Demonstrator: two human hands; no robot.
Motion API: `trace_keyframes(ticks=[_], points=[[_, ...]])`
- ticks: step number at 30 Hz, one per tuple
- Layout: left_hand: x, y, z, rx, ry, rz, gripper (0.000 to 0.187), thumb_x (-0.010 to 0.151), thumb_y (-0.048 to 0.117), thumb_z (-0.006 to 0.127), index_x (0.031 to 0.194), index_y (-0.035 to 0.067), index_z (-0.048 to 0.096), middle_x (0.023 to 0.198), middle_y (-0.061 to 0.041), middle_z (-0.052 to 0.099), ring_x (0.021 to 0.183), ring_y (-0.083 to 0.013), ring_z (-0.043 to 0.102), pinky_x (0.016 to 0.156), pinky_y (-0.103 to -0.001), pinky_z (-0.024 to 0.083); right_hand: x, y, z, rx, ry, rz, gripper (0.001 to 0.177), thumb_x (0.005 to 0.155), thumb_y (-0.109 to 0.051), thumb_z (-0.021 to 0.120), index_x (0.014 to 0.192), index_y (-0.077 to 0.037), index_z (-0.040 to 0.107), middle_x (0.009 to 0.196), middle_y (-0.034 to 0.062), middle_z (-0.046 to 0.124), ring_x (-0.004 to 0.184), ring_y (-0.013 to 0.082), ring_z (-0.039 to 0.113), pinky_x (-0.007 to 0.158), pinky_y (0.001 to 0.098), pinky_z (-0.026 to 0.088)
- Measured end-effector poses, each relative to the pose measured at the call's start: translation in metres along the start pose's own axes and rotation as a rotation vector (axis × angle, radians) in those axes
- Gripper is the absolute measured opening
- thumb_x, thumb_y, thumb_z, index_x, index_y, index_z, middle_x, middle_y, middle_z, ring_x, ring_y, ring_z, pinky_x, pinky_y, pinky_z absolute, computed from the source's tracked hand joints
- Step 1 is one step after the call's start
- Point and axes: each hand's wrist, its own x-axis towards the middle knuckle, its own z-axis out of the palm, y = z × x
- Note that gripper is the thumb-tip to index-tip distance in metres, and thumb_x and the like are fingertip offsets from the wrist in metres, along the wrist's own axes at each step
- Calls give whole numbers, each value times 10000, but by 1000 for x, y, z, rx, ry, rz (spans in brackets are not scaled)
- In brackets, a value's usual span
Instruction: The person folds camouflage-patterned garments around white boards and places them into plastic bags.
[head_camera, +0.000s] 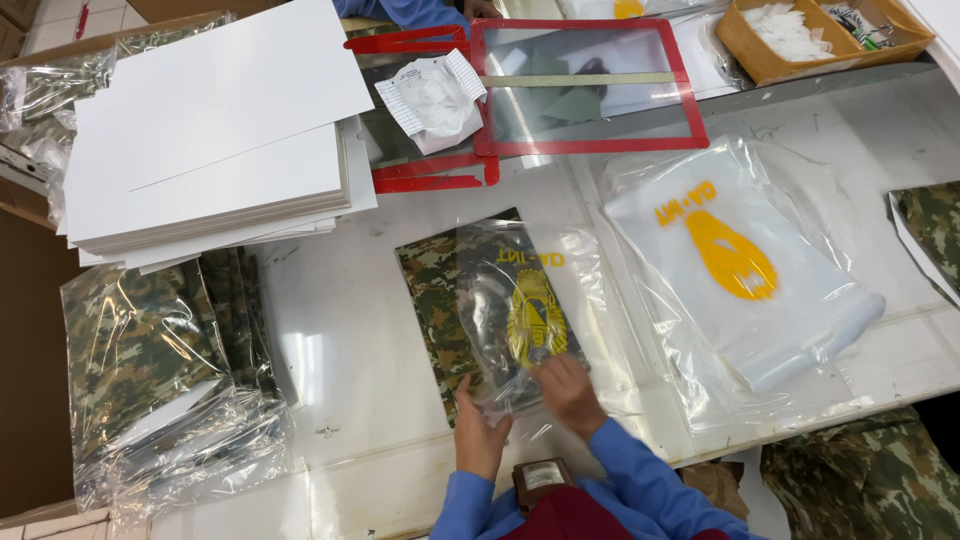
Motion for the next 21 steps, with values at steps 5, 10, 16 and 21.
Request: trace_keyframes(ticks=[5, 10, 16, 21], points=[[-8, -25, 5, 240, -64, -15, 1014, 826, 133, 806, 1622, 143, 177, 1196, -53, 636, 1013, -220, 686, 832, -371, 635, -14, 17, 2, -4, 65, 287, 121, 902, 51, 687, 861, -60, 663, 835, 75, 633, 776, 255, 604, 689, 376, 503], [-21, 2, -26, 319, 48, 52, 738, 990, 440, 498, 1626, 364, 130, 1429, -125, 555, 844, -294, 671, 651, -439, 629, -31, -15, -1, 7, -234, 170, 273, 826, -11, 642, 1086, -87, 611, 1038, 130, 587, 925, 315, 575, 784, 433, 457], [-37, -111, -73, 486, 179, 54, 427, 980, 307, 504, 1368, 459, 597, 925, 178, 817, 591, -111, 691, 633, -253, 561, -93, 22, -42, -143, -706, 858, 570, 766, -415, 644, 1305, -243, 573, 1156, 71, 615, 995, 311, 638, 777, 465, 535], [8, -85, -66, 389, 55, 1, 298, 1002, 239, 498, 1228, 304, 681, 943, 102, 879, 694, -118, 812, 772, -300, 603, 8, 32, -76, 138, -789, 1382, 618, 932, -595, 563, 1459, -274, 551, 708, 19, 770, 623, 150, 727, 679, 305, 599]])
